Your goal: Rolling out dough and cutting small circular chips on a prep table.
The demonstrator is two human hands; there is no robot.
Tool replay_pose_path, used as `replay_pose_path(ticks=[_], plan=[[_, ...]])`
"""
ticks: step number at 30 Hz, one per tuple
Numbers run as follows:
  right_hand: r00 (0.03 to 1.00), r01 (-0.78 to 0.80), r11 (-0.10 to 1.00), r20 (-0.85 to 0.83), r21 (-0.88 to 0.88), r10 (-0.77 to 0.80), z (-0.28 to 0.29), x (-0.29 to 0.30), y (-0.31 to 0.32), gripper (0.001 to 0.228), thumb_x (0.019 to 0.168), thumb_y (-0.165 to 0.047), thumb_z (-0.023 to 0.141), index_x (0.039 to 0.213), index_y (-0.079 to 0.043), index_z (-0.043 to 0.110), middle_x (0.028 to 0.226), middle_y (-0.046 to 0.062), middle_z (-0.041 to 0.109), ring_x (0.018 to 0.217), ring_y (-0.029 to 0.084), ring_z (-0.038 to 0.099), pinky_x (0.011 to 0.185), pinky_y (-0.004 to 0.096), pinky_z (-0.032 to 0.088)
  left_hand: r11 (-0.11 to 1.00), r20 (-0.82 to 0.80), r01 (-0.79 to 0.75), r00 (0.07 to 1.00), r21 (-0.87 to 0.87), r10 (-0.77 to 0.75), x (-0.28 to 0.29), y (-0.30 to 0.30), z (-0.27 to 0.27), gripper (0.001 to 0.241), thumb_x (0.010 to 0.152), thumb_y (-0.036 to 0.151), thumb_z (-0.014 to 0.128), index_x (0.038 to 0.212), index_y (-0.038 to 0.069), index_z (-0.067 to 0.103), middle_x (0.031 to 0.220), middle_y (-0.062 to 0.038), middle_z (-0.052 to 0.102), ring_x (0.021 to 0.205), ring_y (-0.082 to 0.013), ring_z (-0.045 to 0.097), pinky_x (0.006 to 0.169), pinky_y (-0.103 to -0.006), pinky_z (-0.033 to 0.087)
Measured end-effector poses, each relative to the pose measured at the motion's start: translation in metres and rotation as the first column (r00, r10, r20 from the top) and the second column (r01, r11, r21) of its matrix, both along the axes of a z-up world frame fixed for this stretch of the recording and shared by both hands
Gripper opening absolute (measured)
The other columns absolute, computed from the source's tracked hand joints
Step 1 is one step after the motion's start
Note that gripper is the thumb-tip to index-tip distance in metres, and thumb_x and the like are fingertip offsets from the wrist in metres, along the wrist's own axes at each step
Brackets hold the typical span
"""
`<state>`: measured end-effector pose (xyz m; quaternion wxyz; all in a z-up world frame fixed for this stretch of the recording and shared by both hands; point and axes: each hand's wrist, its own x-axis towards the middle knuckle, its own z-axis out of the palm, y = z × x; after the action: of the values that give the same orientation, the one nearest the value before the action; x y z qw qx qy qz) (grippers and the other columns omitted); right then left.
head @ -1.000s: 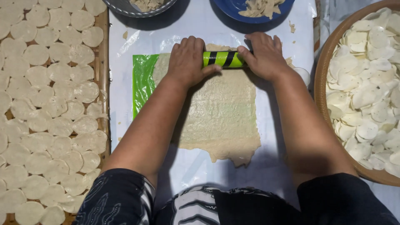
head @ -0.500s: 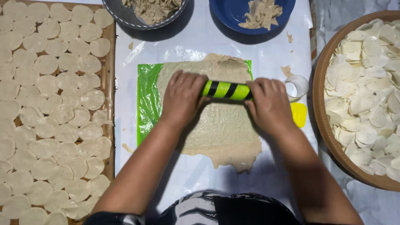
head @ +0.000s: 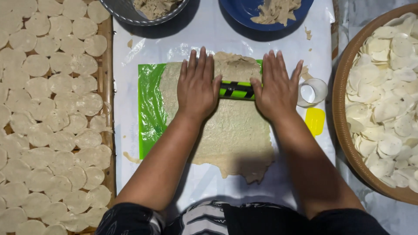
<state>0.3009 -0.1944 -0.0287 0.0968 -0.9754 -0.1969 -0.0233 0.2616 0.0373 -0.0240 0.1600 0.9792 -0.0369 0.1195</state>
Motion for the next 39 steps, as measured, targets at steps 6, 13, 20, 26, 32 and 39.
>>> replay_pose_path(ticks=[6,13,20,26,32,39], plan=[[0.999,-0.031,0.996,-0.039,0.078,0.034,0.005,0.058,0.002,0.071,0.113,-0.061,0.02,0.154,-0.007,0.04,0.157,0.022,0.038,0.154,0.036,0.024,0.117,0.071,-0.005,0.999,-0.375,-0.015,0.927,0.034,0.027,0.061,0.005,0.018,0.083,0.104,0.065,0.009,0.162,0.01,0.025,0.169,-0.017,0.02,0.158,-0.031,0.013,0.126,-0.0532,0.0],[0.99,0.068,0.995,-0.129,0.068,-0.059,0.023,-0.046,0.011,0.089,0.102,-0.069,0.005,0.16,-0.006,0.025,0.169,0.021,0.023,0.159,0.034,0.01,0.122,0.064,-0.011,0.992,-0.247,-0.009,0.969,-0.129,-0.023,-0.031,-0.007,0.039,0.063,0.111,0.037,0.022,0.163,0.003,0.015,0.171,-0.022,0.006,0.159,-0.0339,0.001,0.129,-0.048,-0.002],[0.984,-0.02,0.999,-0.178,0.044,0.027,0.008,-0.005,0.007,0.09,0.105,-0.065,0.029,0.163,0.001,0.013,0.17,0.028,0.015,0.159,0.038,0.007,0.119,0.066,-0.014,0.998,-0.165,0.058,0.985,0.011,-0.055,0.002,0.004,-0.005,0.074,0.108,0.056,0.025,0.16,0.003,0.024,0.166,-0.023,0.022,0.156,-0.0375,0.016,0.128,-0.0495,0.008],[0.94,-0.042,0.999,-0.34,-0.002,0.039,0.04,0.074,0.011,0.079,0.105,-0.061,0.015,0.156,-0.003,0.031,0.163,0.015,0.033,0.153,0.029,0.021,0.123,0.052,0.001,0.993,-0.164,0.092,0.983,0.076,-0.079,0.076,0.023,0.002,0.079,0.08,0.075,0.065,0.118,0.006,0.059,0.11,-0.014,0.061,0.104,-0.0312,0.056,0.096,-0.0473,0.038],[0.895,-0.099,0.995,-0.435,0.011,0.094,0.068,0.101,-0.004,0.062,0.081,-0.023,0.083,0.136,-0.008,0.059,0.126,0.014,0.061,0.116,0.033,0.059,0.103,0.05,0.045,0.974,-0.254,0.226,0.941,-0.027,-0.225,0.102,0.048,0.023,0.063,0.067,0.041,0.094,0.117,0.013,0.067,0.11,-0.006,0.066,0.11,-0.0264,0.057,0.1,-0.0415,0.042],[0.99,-0.143,0.989,-0.002,-0.036,0.143,0.055,0.024,-0.016,0.059,0.088,-0.026,0.076,0.142,-0.017,0.054,0.125,0.015,0.065,0.126,0.039,0.06,0.122,0.061,0.02,0.973,-0.003,0.231,0.973,0.014,-0.231,0.033,0.048,0.044,0.065,0.077,0.044,0.087,0.126,0.019,0.054,0.105,-0.005,0.067,0.116,-0.0279,0.062,0.11,-0.0491,0.038]])
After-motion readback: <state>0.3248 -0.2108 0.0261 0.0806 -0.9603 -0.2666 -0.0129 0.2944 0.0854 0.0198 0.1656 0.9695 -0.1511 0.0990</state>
